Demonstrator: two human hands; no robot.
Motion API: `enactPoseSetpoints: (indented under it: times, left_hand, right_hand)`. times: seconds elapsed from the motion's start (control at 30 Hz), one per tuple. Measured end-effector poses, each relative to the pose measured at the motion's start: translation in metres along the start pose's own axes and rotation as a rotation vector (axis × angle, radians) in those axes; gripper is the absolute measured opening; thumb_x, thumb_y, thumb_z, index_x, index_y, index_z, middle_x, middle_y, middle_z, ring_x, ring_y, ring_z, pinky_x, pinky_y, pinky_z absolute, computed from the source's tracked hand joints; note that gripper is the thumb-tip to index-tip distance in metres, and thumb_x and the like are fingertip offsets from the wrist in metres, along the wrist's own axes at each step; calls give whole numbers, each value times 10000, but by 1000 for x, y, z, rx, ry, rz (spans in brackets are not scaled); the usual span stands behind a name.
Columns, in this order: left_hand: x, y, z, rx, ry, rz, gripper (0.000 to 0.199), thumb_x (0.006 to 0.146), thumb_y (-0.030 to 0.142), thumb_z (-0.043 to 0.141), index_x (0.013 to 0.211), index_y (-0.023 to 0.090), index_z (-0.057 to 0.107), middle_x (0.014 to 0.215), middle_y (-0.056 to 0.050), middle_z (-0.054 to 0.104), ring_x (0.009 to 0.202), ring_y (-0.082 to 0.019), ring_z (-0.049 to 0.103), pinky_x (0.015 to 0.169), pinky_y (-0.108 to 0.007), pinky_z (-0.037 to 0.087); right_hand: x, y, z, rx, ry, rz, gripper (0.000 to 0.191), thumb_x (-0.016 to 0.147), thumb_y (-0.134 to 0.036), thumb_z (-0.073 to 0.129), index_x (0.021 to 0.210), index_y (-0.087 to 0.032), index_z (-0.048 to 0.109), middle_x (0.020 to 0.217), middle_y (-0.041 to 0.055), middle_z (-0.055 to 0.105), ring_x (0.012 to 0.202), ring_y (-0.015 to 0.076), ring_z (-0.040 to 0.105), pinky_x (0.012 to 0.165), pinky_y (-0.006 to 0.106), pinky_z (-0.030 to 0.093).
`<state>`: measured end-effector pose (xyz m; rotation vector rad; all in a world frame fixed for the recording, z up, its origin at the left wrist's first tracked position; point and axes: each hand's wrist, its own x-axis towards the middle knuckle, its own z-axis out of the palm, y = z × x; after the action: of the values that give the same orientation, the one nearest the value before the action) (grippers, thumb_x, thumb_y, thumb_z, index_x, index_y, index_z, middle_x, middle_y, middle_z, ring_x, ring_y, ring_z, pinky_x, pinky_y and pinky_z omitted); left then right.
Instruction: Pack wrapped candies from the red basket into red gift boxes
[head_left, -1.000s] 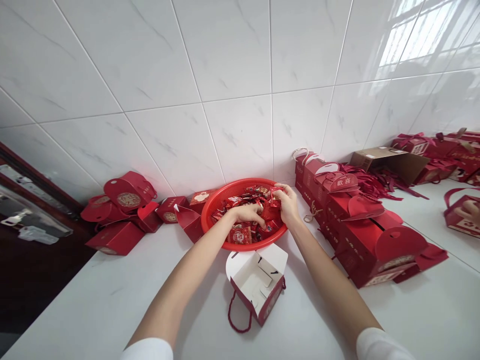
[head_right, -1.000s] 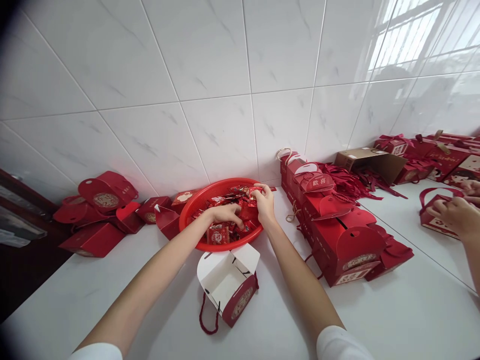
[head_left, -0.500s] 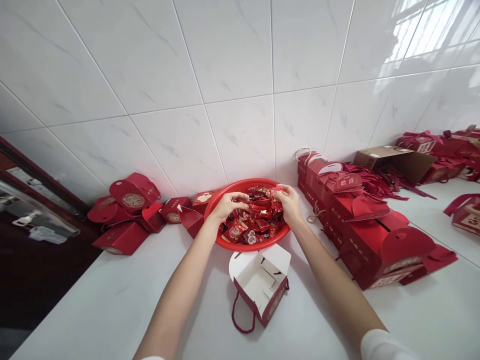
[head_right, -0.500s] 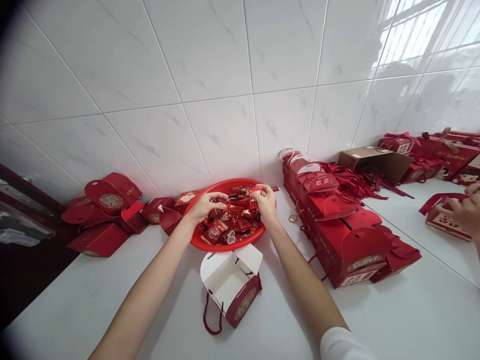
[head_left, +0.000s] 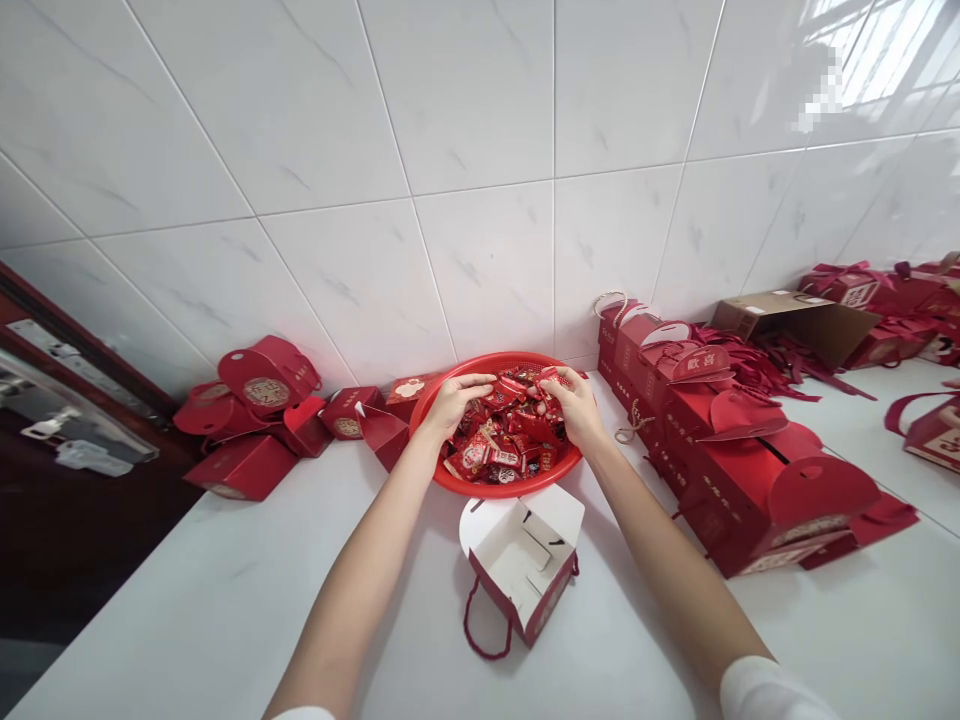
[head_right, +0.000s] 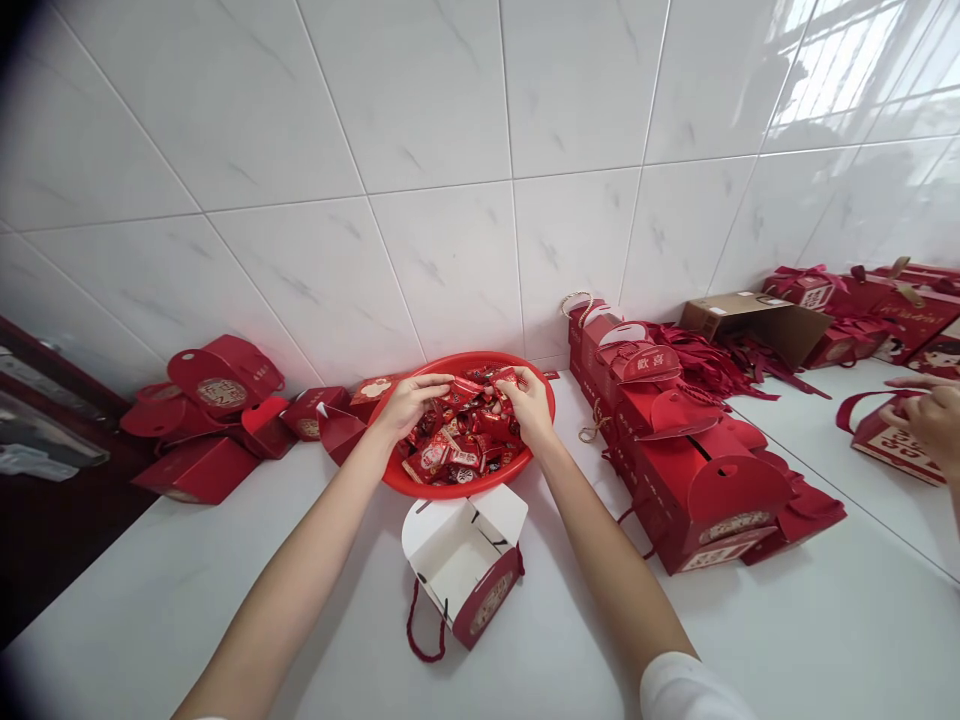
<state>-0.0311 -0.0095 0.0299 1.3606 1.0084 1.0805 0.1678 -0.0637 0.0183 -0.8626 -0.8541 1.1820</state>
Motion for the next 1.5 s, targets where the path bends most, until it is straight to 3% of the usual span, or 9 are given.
enactPoseSetpoints:
  times: [0.3,0.57,0.7,0.8,1.0,1.17,1.3,1.4,1.5]
  left_hand:
    - [-3,2,6,-129,-3,45,315,498,274,888,778,173,786,815,-35,772,786,-193,692,835,-339,533]
    - [-3,0,8,-32,-89,21,379,568,387,893,840,167,747,774,-1,736,639,-147,661,648,-279,538]
    - [-2,-4,10,65,-203,64,396,597,420,887,854,154,747,782,-19,749,636,-150,667,693,-303,557]
    - [-3,-6,12,133,-261,96,407,614,438,877,860,143,743,729,-27,739,619,-163,669,681,-315,558]
    - [-5,-4,11,186,-263,101,387,698,455,799,924,154,709,785,-39,756,660,-190,702,728,-352,582]
    - [-12,-3,3,500,-414,85,248,708,337,744,894,174,736,880,-57,773,835,-228,715,816,-341,561]
    - [-21,-8,-2,850,-598,25,388,633,237,780,1019,200,766,1035,-57,772,955,-256,702,840,-312,530]
    - [-26,-11,-1,1053,-621,54,395,629,220,797,1024,209,786,1097,-63,759,996,-275,689,865,-308,508]
    - [-27,-13,2,1064,-593,78,299,708,217,740,1003,212,790,1047,-49,776,958,-260,699,870,-307,508]
  right_hand:
    - [-3,-3,1,-60,-43,12,277,608,-346,727,792,-218,566,676,-30,677,457,102,504,460,244,385]
    - [-3,-2,2,-98,-154,25,398,554,-362,848,802,-207,577,737,-29,666,579,124,567,558,263,457]
    - [-3,2,1,-107,-266,-16,441,554,-365,881,845,-206,591,814,-20,681,721,154,610,692,293,503]
    - [-1,4,-1,-153,-302,-8,440,524,-324,884,816,-205,578,745,-43,649,678,144,575,676,290,488]
    - [1,7,-2,-185,-244,-86,314,560,-254,775,775,-212,550,712,-56,618,669,140,553,661,276,451]
    - [1,5,-3,-198,-113,-78,235,573,-244,692,754,-210,548,699,-42,621,639,138,545,624,269,439]
    - [0,4,-2,-208,-115,-65,239,551,-241,678,738,-213,533,643,-57,588,552,119,498,546,258,405]
    - [0,5,-2,-218,-116,-61,260,543,-244,694,726,-216,510,620,-64,568,527,113,490,532,257,398]
    - [0,6,-2,-238,-111,-70,304,554,-280,734,728,-220,493,618,-69,556,519,110,491,531,257,403]
